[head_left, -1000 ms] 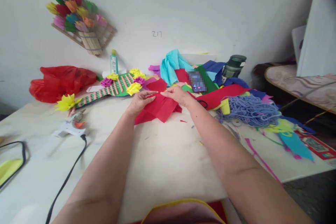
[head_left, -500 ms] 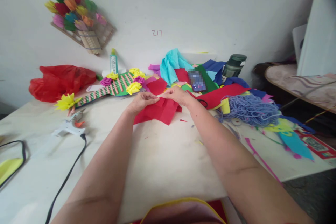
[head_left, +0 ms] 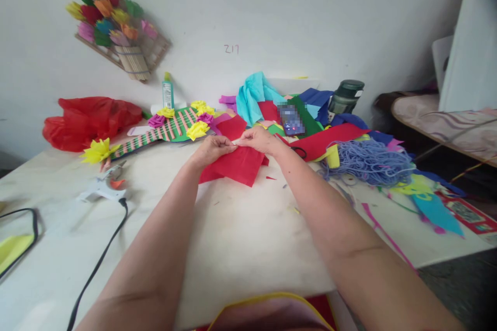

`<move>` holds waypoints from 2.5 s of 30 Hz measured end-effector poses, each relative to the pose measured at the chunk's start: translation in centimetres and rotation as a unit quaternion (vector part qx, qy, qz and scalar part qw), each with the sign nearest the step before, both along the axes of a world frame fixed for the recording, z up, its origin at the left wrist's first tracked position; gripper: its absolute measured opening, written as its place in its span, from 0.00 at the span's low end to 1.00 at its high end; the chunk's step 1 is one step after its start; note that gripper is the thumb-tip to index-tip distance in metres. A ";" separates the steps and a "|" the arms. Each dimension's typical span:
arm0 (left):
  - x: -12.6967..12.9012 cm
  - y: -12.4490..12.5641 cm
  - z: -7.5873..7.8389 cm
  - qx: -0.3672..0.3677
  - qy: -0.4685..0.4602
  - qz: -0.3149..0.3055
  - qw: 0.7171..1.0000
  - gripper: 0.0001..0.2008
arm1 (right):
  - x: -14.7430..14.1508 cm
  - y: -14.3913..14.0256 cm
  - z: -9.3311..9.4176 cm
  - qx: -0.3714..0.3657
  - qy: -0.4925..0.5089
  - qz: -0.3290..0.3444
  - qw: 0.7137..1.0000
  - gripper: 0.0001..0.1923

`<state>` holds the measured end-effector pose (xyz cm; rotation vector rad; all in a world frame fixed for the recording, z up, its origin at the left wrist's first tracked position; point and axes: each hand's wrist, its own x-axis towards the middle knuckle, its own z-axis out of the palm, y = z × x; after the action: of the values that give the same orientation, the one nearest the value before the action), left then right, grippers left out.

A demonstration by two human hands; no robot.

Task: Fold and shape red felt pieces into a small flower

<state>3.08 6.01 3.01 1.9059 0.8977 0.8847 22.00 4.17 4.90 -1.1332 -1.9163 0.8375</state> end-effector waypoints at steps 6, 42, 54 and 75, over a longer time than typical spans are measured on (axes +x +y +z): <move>-0.1 0.2 -0.3 -0.030 -0.029 0.001 0.999 0.15 | 0.3 0.0 -0.2 -0.045 0.024 -0.009 0.999 0.22; -2.6 0.8 -0.7 -0.177 -0.090 -0.040 0.979 0.09 | 0.4 1.2 -1.7 -0.046 0.145 -0.072 0.986 0.16; -2.6 0.8 -0.3 -0.136 -0.109 -0.073 0.982 0.24 | 0.0 0.9 -1.5 -0.066 0.181 -0.089 0.977 0.17; -2.6 1.1 -1.0 -0.125 -0.156 -0.052 0.978 0.17 | 0.3 1.1 -1.8 -0.141 0.223 -0.044 0.964 0.14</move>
<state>0.45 7.16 2.00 1.5328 0.6777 0.9295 22.25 5.26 3.14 -1.0708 -1.3964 1.2269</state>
